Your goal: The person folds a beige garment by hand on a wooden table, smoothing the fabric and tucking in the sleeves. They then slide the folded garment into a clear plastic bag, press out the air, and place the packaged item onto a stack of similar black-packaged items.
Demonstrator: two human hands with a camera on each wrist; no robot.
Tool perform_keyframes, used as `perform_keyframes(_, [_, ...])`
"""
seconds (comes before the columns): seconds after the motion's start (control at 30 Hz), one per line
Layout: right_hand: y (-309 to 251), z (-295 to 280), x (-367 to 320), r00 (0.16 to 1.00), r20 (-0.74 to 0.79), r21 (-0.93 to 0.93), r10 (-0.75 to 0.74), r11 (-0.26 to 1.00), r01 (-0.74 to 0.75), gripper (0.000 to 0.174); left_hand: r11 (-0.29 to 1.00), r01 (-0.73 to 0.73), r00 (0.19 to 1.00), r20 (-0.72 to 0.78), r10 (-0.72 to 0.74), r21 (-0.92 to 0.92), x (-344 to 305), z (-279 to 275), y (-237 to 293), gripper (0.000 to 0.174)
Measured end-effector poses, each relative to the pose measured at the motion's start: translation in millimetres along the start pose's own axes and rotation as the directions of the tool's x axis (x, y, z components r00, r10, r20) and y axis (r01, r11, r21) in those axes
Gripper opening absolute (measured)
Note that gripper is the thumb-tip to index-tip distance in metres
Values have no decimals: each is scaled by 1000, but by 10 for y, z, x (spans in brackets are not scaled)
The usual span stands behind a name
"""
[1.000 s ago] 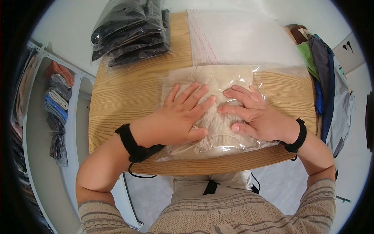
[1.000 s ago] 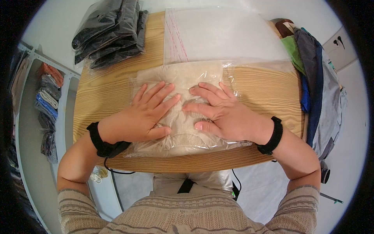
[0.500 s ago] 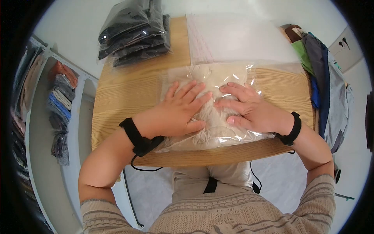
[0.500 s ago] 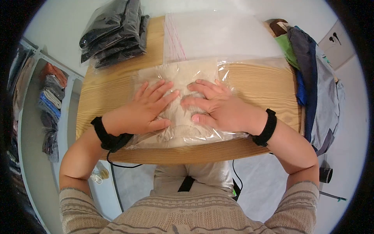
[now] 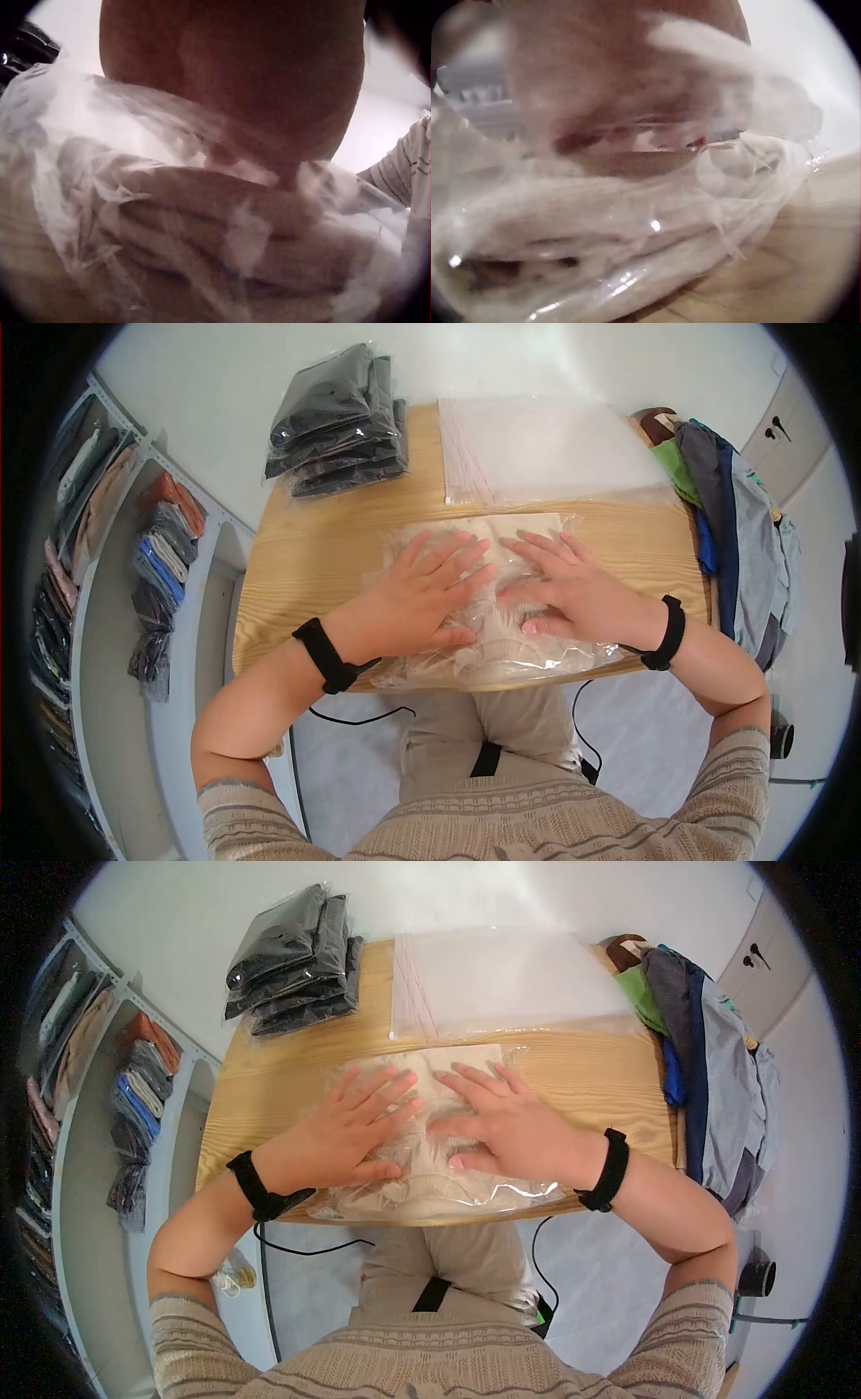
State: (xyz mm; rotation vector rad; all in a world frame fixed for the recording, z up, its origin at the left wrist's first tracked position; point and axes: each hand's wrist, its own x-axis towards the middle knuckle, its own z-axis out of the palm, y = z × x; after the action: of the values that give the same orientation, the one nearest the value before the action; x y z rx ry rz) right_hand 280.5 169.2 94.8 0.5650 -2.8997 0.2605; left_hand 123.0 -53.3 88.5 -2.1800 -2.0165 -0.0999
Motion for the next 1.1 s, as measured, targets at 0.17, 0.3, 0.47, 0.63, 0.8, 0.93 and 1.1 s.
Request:
perform_keyframes(0.17, [158, 122, 12, 987, 154, 196, 53, 977, -84, 41, 989, 53, 992, 121, -36, -139, -11, 118, -117, 74])
perform_keyframes(0.3, [237, 244, 4, 984, 177, 243, 30, 967, -73, 42, 953, 119, 977, 206, -61, -280, -21, 264, -178, 79])
perform_keyframes(0.47, [223, 239, 14, 980, 187, 231, 64, 967, -107, 42, 945, 131, 970, 238, -60, -299, -28, 269, -190, 79])
perform_keyframes(0.63, [247, 177, -14, 997, 73, 134, 18, 991, -28, 44, 945, 141, 968, 242, -69, -296, -18, 286, -192, 78])
perform_keyframes(0.8, [-76, -259, -256, 985, -19, 79, 173, 982, -171, 55, 951, 135, 969, 238, -69, -276, -21, 259, -178, 78])
perform_keyframes(0.93, [-388, -142, -515, 995, 11, 194, 101, 976, -101, 63, 969, 102, 980, 193, -58, -226, 14, 142, -134, 78])
perform_keyframes(1.1, [-365, 95, -610, 982, -43, 273, 181, 948, -163, 66, 976, 105, 992, -87, -90, 193, -82, -400, 164, 78])
